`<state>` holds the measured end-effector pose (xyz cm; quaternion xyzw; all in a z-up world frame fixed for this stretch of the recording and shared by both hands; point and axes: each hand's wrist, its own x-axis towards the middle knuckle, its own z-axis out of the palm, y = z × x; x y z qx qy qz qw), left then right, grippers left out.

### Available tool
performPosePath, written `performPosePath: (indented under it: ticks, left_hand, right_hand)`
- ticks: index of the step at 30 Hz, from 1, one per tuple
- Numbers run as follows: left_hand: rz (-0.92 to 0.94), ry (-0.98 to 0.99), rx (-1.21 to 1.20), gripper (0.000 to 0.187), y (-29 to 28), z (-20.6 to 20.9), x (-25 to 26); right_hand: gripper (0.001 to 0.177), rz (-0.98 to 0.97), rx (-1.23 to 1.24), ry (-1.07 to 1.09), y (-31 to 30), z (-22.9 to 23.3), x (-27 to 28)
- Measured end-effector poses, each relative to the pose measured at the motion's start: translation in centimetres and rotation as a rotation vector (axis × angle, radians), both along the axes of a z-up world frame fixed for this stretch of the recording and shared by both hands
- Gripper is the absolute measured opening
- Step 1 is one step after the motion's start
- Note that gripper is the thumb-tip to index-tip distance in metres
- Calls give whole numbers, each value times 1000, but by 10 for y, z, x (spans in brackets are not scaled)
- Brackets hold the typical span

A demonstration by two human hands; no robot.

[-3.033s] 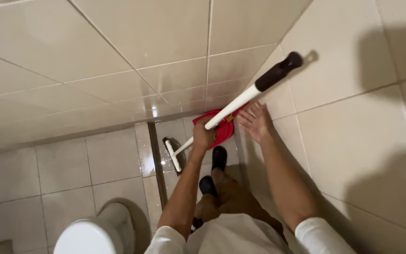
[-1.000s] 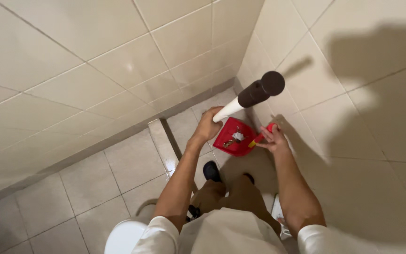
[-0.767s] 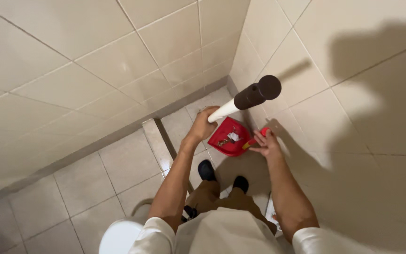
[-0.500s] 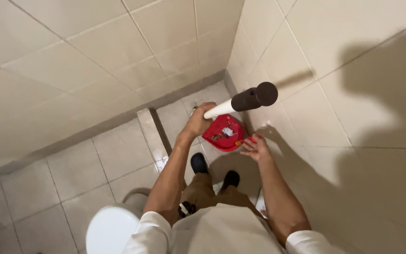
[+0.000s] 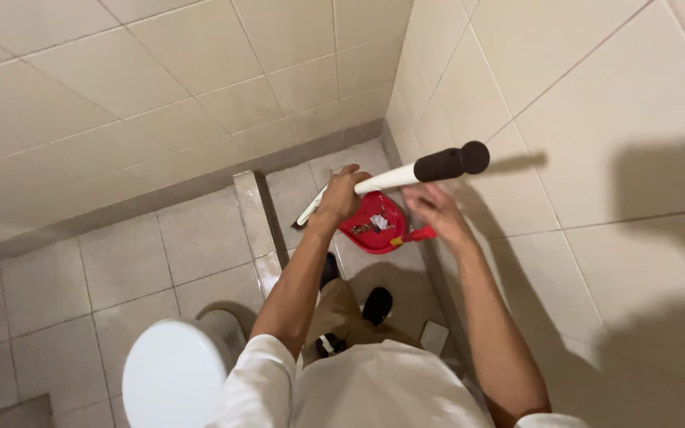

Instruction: The person assembles a floor squeegee by hand, screwing multiple white and black handle segments together in a bathroom. They also handle a red dustpan and a white brush.

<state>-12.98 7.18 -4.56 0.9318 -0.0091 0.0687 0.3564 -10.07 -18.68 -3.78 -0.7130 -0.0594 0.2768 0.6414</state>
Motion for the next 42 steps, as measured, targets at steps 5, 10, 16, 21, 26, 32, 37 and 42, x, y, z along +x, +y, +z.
performPosePath:
  ticks: [5, 10, 16, 21, 26, 32, 37, 42]
  left_hand:
    - [187, 99, -49, 37, -12, -5, 3]
    - [392, 194, 58, 26, -16, -11, 8]
    - [439, 298, 68, 49, -14, -39, 1]
    - [330, 149, 155, 40, -45, -42, -6]
    - [387, 314, 52, 35, -66, 19, -2]
    - [471, 221, 47, 45, -59, 20, 13]
    - [412, 282, -158, 45, -56, -6, 13]
    - [289, 158, -71, 37, -59, -2, 18]
  right_hand:
    - [64, 269, 154, -434, 25, 200, -33]
    - [22, 130, 52, -598, 50, 238, -58]
    - [22, -17, -172, -1083, 58, 207, -77]
    - [23, -80, -50, -891, 58, 213, -73]
    - [21, -42, 18, -869, 40, 238, -69]
    - [38, -138, -126, -995, 44, 223, -70]
    - [52, -251, -295, -991, 53, 200, -76]
    - [34, -291, -329, -1217, 41, 214, -72]
